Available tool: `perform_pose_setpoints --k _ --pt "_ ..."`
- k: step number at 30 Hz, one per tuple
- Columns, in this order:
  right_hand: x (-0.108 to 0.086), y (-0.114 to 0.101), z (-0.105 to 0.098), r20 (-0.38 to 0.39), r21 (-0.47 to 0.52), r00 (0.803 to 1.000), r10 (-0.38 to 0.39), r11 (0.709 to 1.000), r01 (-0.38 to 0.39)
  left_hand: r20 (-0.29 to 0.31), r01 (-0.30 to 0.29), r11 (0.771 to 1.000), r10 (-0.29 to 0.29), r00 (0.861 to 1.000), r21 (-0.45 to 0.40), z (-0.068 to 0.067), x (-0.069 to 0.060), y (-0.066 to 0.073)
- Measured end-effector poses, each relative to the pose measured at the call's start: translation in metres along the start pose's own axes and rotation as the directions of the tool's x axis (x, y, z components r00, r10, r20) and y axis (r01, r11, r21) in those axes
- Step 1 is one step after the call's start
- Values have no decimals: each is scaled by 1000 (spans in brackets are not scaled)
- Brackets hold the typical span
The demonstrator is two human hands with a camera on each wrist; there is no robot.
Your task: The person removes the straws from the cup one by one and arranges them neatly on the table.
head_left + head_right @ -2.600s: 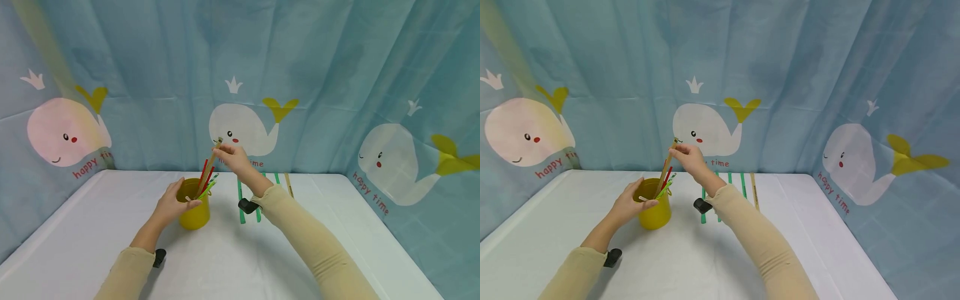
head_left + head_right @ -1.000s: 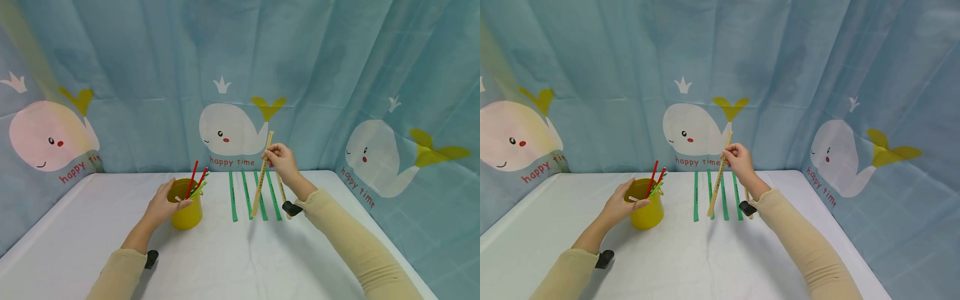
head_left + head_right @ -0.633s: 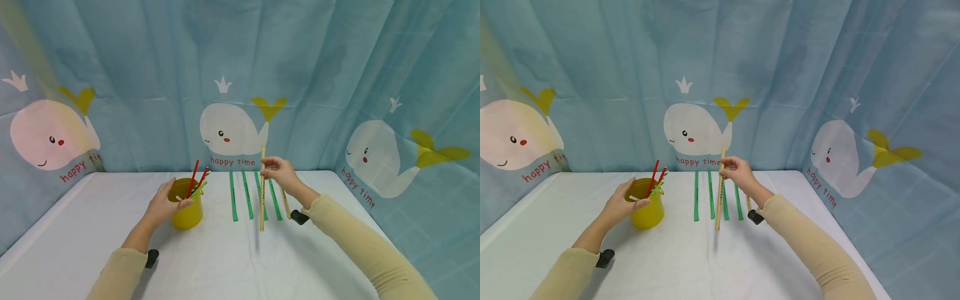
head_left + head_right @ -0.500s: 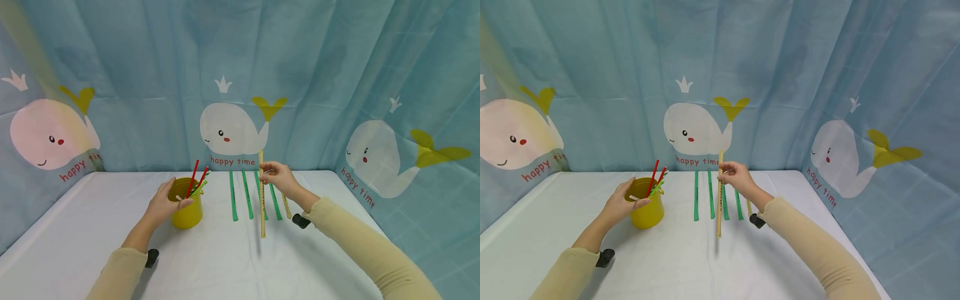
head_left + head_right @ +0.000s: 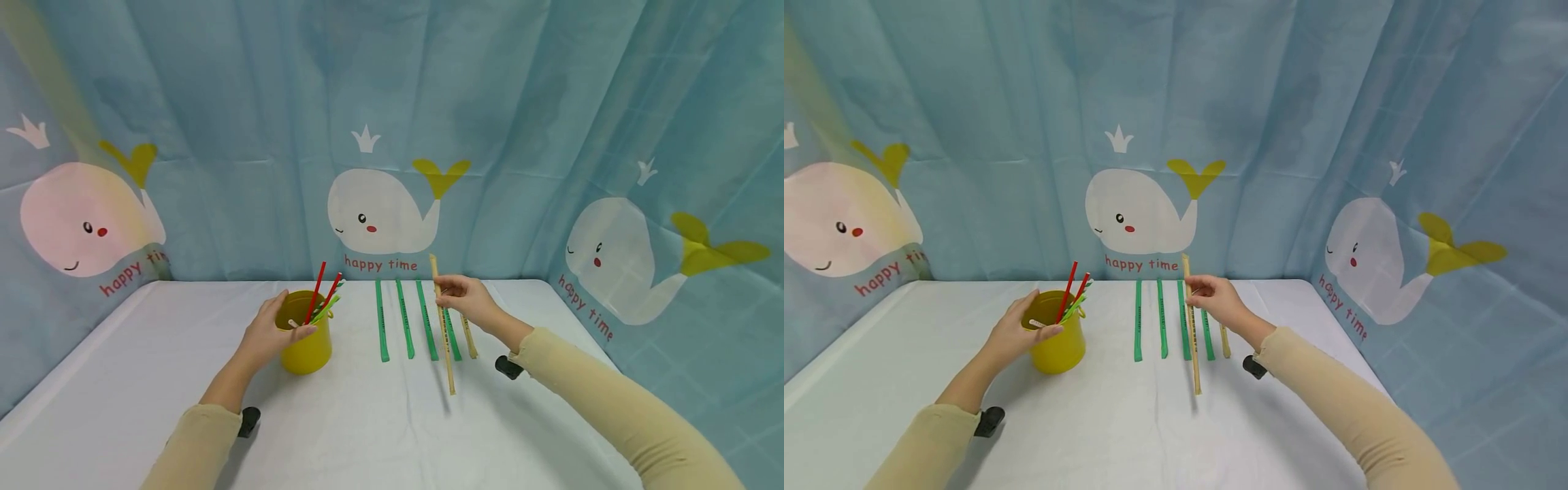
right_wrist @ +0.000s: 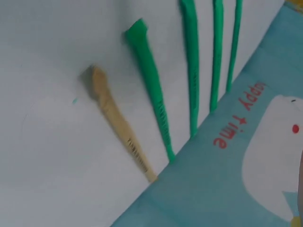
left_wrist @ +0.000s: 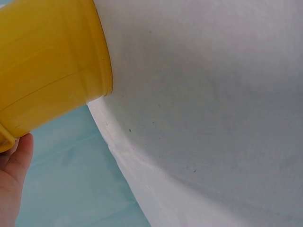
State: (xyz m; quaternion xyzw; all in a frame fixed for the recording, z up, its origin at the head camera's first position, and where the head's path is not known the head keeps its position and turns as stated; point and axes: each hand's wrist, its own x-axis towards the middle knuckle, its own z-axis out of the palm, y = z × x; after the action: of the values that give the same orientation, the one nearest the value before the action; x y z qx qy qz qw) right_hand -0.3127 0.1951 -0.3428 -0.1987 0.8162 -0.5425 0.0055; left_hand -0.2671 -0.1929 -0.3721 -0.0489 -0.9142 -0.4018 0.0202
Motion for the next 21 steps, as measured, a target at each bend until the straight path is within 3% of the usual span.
perform_pose_setpoints --k 8,16,21 --pt "2 12 -29 -35 -43 999 37 998 -38 -8 -1 1000 1 1000 -4 0 1 -1" --pt "7 34 -58 -36 -190 999 -6 982 -1 -21 -10 1000 10 1000 -2 0 2 -3" --pt "12 47 -72 -18 -222 1000 -8 975 4 -24 -15 1000 15 1000 1 1 2 -3"
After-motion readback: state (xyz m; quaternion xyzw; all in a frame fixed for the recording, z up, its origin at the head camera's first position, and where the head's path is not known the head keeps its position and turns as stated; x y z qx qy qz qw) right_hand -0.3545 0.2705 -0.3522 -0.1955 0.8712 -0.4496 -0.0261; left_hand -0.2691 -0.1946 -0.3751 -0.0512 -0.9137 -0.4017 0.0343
